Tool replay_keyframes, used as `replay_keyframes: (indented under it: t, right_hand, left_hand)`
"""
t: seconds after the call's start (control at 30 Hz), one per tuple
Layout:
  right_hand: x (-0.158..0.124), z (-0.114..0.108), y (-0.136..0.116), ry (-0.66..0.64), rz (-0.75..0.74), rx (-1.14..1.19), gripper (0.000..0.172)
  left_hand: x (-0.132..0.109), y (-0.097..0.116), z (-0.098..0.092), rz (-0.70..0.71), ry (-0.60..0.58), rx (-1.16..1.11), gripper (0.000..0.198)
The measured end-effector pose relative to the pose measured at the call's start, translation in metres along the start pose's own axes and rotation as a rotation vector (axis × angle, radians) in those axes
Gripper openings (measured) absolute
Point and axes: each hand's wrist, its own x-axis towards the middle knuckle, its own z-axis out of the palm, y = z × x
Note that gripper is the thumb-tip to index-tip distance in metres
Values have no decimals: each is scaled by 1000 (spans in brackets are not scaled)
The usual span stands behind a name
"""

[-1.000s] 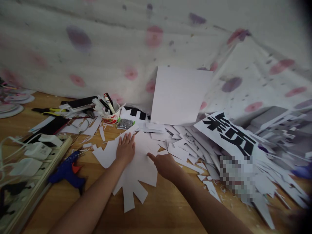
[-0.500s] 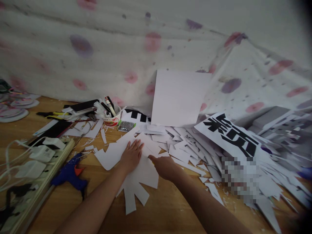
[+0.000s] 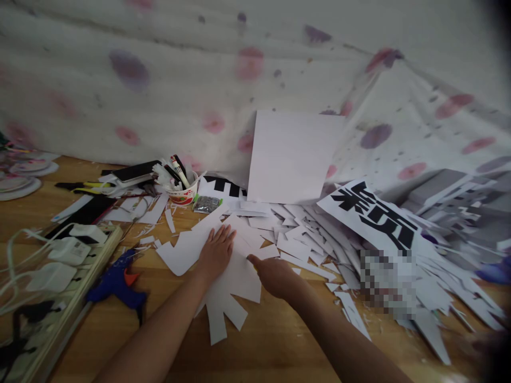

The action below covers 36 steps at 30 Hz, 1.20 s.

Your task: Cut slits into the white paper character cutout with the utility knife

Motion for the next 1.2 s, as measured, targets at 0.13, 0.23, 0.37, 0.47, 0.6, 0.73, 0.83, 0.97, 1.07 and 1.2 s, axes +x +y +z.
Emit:
replay_keyframes:
  t: [0.13, 0.23, 0.37, 0.47, 0.6, 0.73, 0.83, 0.97, 1.07, 1.2]
  right_hand:
    - [-2, 4, -1, 23, 11, 6, 52]
    - [-4, 5, -3, 22, 16, -2, 55]
    - [-8, 5, -10, -11, 27, -38, 61]
    - [-10, 3, -15, -61, 66, -54, 65]
    - [-11, 6, -20, -70, 76, -38, 67]
    - [-12, 10, -22, -54, 100, 15, 63]
    - [-12, 8, -27, -50, 124, 41, 57]
    - [-15, 4, -34, -56, 164, 67, 55]
    - [-19, 3, -39, -65, 186, 83, 55]
    - [-22, 5, -44, -67, 204, 92, 56]
  left_hand:
    - [0, 1, -1, -5, -7, -10, 44]
    - [1, 1, -1, -10, -12, -20, 44]
    - [0, 1, 0, -15, -11, -30, 44]
    - [0, 0, 2, -15, -8, -35, 44]
    - [0, -1, 3, -12, -9, -42, 44]
    - [1, -2, 2, -5, -11, -49, 45]
    - [1, -2, 2, 0, -10, -52, 45]
    - [0, -2, 2, 8, -5, -54, 45]
    - [1, -3, 5, 3, -2, -57, 45]
    - [1, -2, 7, -13, 5, -71, 44]
